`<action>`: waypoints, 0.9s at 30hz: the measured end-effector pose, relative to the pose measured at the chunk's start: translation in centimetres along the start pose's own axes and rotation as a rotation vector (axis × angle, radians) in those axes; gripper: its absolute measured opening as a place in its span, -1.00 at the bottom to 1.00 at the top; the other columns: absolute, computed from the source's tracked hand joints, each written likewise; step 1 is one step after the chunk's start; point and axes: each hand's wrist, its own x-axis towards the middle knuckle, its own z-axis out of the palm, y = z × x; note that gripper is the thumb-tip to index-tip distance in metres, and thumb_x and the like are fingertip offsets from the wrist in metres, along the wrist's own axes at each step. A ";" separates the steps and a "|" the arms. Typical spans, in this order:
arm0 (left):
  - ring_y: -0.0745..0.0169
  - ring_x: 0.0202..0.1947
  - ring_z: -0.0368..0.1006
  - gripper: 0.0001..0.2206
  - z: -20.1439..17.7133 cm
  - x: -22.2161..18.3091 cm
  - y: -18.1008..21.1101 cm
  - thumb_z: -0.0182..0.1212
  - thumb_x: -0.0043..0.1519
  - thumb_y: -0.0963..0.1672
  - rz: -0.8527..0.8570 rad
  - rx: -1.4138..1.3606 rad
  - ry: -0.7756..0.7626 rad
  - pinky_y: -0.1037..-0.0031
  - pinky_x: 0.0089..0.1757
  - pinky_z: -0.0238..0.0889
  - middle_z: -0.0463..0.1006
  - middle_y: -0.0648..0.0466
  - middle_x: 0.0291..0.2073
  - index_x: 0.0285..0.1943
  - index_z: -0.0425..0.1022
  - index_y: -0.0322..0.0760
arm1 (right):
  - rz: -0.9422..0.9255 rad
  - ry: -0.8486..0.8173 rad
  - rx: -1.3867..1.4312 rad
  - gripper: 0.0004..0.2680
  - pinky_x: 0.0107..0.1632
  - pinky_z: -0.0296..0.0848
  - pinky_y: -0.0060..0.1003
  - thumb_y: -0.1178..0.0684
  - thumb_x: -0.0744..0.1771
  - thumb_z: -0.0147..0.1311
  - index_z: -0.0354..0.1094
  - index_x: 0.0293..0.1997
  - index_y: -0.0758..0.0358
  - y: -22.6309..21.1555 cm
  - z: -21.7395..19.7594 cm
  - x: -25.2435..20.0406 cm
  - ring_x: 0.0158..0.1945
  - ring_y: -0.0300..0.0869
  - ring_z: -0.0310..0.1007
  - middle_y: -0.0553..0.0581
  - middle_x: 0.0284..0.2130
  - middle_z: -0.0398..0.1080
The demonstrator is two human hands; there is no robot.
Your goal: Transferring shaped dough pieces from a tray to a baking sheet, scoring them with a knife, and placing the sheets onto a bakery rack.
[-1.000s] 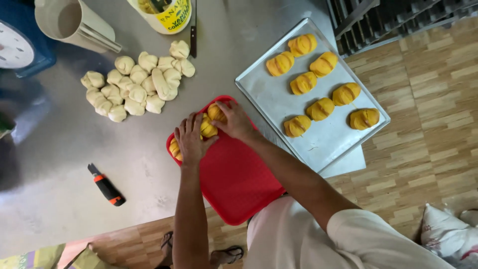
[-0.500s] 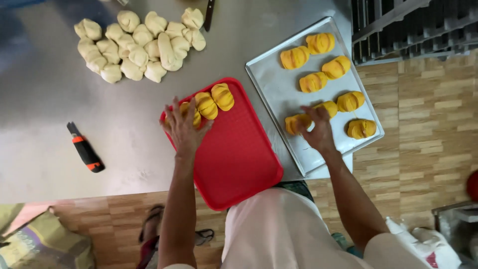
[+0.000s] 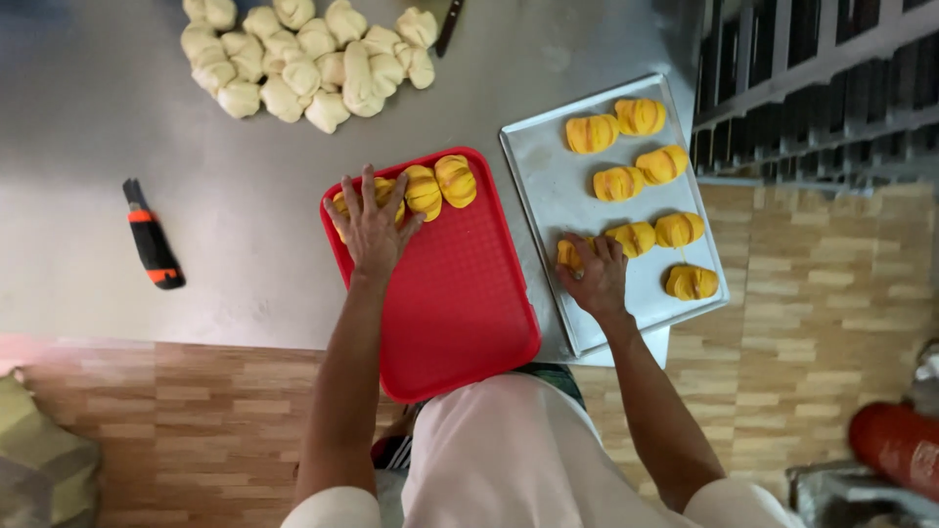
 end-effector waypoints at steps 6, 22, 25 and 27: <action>-0.41 0.48 -0.04 -0.25 -1.3 -0.4 -0.7 0.21 0.18 0.22 -0.017 -0.073 -0.044 -0.55 0.21 -0.25 0.08 -0.04 0.51 0.59 0.03 0.39 | -0.014 -0.075 -0.066 -0.42 0.17 0.33 0.27 -0.06 0.17 0.38 0.29 0.37 -0.09 -1.0 -0.6 -0.3 0.27 0.27 0.27 0.19 -0.03 0.33; -0.13 -0.04 0.46 -0.54 -0.4 -14.3 -5.7 0.30 0.19 -0.23 -0.476 -0.722 0.340 0.21 -0.19 0.47 0.31 -0.02 0.17 0.32 0.43 -0.20 | 0.060 -0.185 0.183 -0.44 0.17 0.32 0.19 -0.07 0.19 0.37 0.28 0.35 -0.01 0.3 -2.7 1.1 0.20 0.32 0.28 0.28 -0.09 0.30; 0.02 -0.42 0.45 -0.61 0.8 -15.3 -1.6 0.26 0.26 -0.18 -0.522 -0.716 0.206 0.46 -0.57 0.35 0.42 0.03 -0.08 0.29 0.37 -0.05 | -0.076 -0.226 -0.056 -0.35 0.29 0.22 0.16 -0.20 0.14 0.40 0.23 0.40 -0.17 0.8 -3.1 0.6 0.30 0.16 0.20 0.12 -0.02 0.26; -0.33 0.18 0.40 -0.63 3.8 -15.7 1.9 0.27 0.17 -0.17 -0.029 -0.731 0.284 -0.01 0.33 -0.07 0.53 -0.22 0.05 0.19 0.55 -0.26 | -0.022 -0.140 0.016 -0.43 0.27 0.18 0.13 -0.30 0.21 0.35 0.30 0.35 -0.10 0.4 -4.1 1.1 0.37 0.16 0.10 0.12 -0.01 0.21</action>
